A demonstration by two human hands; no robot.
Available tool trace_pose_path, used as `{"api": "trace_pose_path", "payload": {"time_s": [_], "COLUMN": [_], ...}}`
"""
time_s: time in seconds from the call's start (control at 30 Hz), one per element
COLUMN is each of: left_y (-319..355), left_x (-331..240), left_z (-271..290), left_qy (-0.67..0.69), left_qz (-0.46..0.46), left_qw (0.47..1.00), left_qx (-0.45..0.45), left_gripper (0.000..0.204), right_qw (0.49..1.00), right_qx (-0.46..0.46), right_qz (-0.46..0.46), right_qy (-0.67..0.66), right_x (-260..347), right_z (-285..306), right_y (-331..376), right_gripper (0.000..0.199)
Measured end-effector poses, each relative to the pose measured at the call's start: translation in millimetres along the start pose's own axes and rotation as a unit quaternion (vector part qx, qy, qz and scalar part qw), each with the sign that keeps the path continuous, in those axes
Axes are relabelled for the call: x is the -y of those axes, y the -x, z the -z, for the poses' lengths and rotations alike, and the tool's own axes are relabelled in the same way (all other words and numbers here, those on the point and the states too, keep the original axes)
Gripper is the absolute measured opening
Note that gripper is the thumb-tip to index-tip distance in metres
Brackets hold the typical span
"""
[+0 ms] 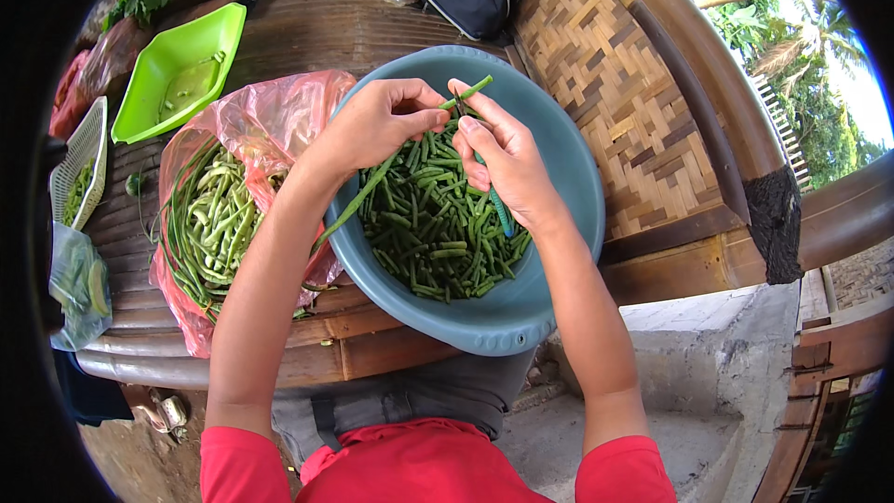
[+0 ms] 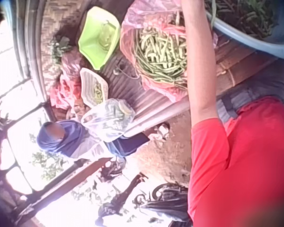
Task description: The person repeatedly picks long green beans from a plastic bag, snaps off the ends by hand, and places the trimmed pieces into a blue bowl. The person occasionally uses a small knife to trim the bean ends before snapping them. A second person is visible in the background also handling beans.
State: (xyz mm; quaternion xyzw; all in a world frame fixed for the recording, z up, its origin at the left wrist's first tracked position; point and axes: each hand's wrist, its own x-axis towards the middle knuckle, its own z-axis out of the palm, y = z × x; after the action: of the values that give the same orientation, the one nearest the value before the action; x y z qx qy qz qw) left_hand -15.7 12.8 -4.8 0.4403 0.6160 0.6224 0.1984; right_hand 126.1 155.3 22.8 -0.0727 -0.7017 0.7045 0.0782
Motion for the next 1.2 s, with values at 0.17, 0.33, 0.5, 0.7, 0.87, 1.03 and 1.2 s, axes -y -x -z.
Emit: {"api": "trace_pose_path", "payload": {"time_s": [0.17, 0.33, 0.5, 0.7, 0.87, 1.03, 1.2], "left_y": [1.1, -0.3, -1.3, -0.1, 0.8, 0.2, 1.3], "left_x": [0.6, 1.8, 4.9, 3.2, 1.8, 0.7, -1.7], "left_z": [0.5, -0.5, -0.6, -1.4, -2.0, -1.3, -0.8], "left_qy": [-0.018, -0.023, -0.059, -0.075, -0.032, 0.009, 0.019], "left_qz": [-0.01, 0.005, -0.006, -0.003, -0.024, 0.017, 0.028], "left_qw": [1.0, 0.999, 0.998, 0.996, 0.999, 0.999, 0.998], "left_qx": [-0.015, -0.022, -0.036, -0.044, 0.003, 0.051, 0.057], "left_gripper": [0.009, 0.006, 0.01, 0.012, 0.01, 0.021, 0.024], "right_qw": [1.0, 1.0, 1.0, 1.0, 0.999, 0.997, 1.0], "right_qx": [0.013, 0.013, 0.007, -0.003, -0.024, -0.074, -0.025], "right_qz": [-0.008, -0.015, -0.017, 0.0, 0.013, 0.015, -0.004], "right_qy": [0.009, 0.021, 0.02, 0.023, 0.039, 0.025, -0.018], "right_x": [1.8, 2.9, 3.0, -1.2, -4.8, -3.2, -1.7], "right_z": [0.1, -1.5, -2.5, -2.3, 0.2, 2.2, -0.1], "right_y": [1.1, 2.2, 1.4, -0.2, -2.8, -4.5, 1.9], "right_gripper": [0.048, 0.048, 0.047, 0.047, 0.047, 0.051, 0.05]}}
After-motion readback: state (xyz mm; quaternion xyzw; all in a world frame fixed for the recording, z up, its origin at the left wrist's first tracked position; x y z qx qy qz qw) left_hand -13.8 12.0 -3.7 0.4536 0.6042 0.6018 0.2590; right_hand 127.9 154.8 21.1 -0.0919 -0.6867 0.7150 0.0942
